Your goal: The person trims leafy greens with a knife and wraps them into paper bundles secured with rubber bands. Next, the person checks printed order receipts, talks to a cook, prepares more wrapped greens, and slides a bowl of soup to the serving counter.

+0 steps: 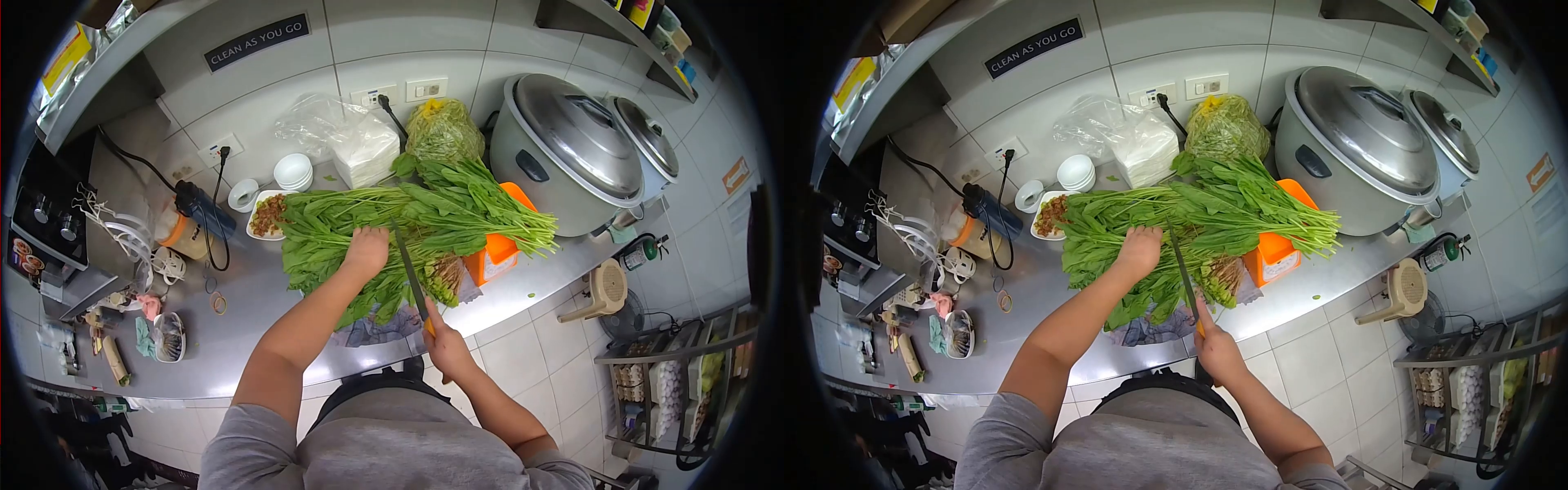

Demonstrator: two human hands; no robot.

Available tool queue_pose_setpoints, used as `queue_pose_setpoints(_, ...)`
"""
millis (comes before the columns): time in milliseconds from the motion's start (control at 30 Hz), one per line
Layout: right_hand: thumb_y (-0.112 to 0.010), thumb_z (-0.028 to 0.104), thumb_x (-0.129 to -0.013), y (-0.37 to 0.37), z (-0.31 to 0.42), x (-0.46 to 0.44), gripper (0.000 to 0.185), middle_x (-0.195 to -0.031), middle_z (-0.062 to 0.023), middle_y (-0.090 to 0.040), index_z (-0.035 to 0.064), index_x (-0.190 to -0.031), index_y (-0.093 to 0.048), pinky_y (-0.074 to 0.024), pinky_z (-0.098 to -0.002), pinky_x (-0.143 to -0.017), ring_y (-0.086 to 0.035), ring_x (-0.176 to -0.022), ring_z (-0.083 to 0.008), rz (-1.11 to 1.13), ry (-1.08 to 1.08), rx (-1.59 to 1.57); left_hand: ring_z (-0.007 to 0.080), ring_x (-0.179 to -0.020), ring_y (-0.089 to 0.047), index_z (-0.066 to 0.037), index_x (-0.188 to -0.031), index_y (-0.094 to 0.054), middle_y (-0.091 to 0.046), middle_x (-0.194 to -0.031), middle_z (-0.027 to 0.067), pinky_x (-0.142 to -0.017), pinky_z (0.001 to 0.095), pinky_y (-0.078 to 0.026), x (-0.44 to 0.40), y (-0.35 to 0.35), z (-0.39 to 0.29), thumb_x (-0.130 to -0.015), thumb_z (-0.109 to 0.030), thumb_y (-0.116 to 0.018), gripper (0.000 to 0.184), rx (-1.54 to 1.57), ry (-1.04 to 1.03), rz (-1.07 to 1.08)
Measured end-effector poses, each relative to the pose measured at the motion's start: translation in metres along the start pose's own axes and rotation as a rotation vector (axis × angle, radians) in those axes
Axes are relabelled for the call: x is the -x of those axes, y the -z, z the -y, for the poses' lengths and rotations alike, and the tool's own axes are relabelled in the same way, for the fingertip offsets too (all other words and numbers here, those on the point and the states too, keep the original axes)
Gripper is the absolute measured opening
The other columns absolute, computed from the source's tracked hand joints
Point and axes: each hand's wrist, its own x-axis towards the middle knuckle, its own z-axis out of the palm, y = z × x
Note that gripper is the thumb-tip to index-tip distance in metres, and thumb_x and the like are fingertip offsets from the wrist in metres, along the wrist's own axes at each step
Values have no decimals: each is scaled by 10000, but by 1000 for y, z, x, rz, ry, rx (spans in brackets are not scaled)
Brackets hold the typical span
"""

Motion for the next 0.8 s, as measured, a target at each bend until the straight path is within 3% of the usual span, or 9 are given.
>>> queue_pose_setpoints(200, -562, 109, -885, -3, 6, -22, 703, -795, -284, -634, 152, -1502, -226, -494, -486, -675, -623, -738, -452, -52, 17, -30, 323, -1003, -576, -35, -985, -557, -639, -1003, 165, -877, 437, -383, 16, 30, 1, -894, -139, -530, 142, 72, -99, -79)
queue_pose_setpoints(333, -592, 150, -901, 17, 8, 11, 698, -858, -259, -653, 200, -1503, -243, -514, -420, -713, -658, -799, -413, -49, 46, -70, 379, -891, -595, -31, -958, -530, -645, -861, 192, -843, 470, -388, 17, 52, 29, -913, -188, -538, 163, 160, -38, -143)
queue_pose_setpoints(400, -591, 156, -907, 22, 3, 30, 695, -916, -252, -660, 209, -1505, -242, -517, -420, -733, -658, -823, -408, -20, -6, -27, 375, -886, -604, -17, -994, -545, -645, -860, 206, -887, 487, -387, 12, 65, 35, -926, -172, -522, 170, 227, -52, -215)
queue_pose_setpoints(467, -588, 166, -913, 29, 1, 46, 690, -954, -240, -664, 223, -1506, -241, -520, -422, -751, -659, -839, -404, -13, -30, -21, 406, -831, -599, -21, -964, -544, -630, -808, 225, -840, 476, -435, 14, 106, 30, -918, -172, -543, 158, 276, -39, -316)
queue_pose_setpoints(533, -587, 173, -917, 40, 10, 61, 687, -970, -235, -665, 233, -1505, -238, -524, -421, -758, -659, -848, -401, 89, -199, -58, 402, -835, -600, -30, -942, -547, -633, -815, 222, -771, 454, -477, 15, 148, 25, -918, -168, -547, 140, 454, 165, -488)
queue_pose_setpoints(567, -587, 173, -917, 41, 4, 65, 687, -970, -235, -665, 233, -1505, -238, -524, -421, -758, -659, -848, -401, 69, -208, -65, 402, -835, -600, -30, -942, -547, -633, -815, 222, -771, 454, -477, 11, 169, 17, -918, -168, -547, 140, 457, 142, -486)
queue_pose_setpoints(633, -586, 181, -921, 37, -12, 74, 683, -970, -233, -666, 246, -1504, -237, -530, -419, -761, -662, -848, -396, 69, -132, -6, 389, -846, -604, -37, -951, -558, -627, -819, 208, -733, 467, -489, 4, 206, -3, -888, -137, -556, 118, 426, -139, -725)
queue_pose_setpoints(733, -582, 191, -925, 34, -24, 79, 678, -968, -231, -666, 250, -1504, -236, -535, -417, -749, -665, -826, -394, 70, -82, 35, 365, -929, -611, -47, -1062, -587, -639, -924, 206, -770, 444, -493, -19, 237, -71, -865, -124, -562, 213, 287, -379, -525)
queue_pose_setpoints(800, -575, 198, -927, 41, -13, 80, 669, -932, -228, -667, 244, -1503, -238, -536, -424, -720, -666, -790, -393, 121, -139, 11, 344, -928, -620, -40, -1016, -578, -634, -967, 189, -780, 430, -505, -47, 227, -123, -843, -89, -542, 183, 270, -636, -542)
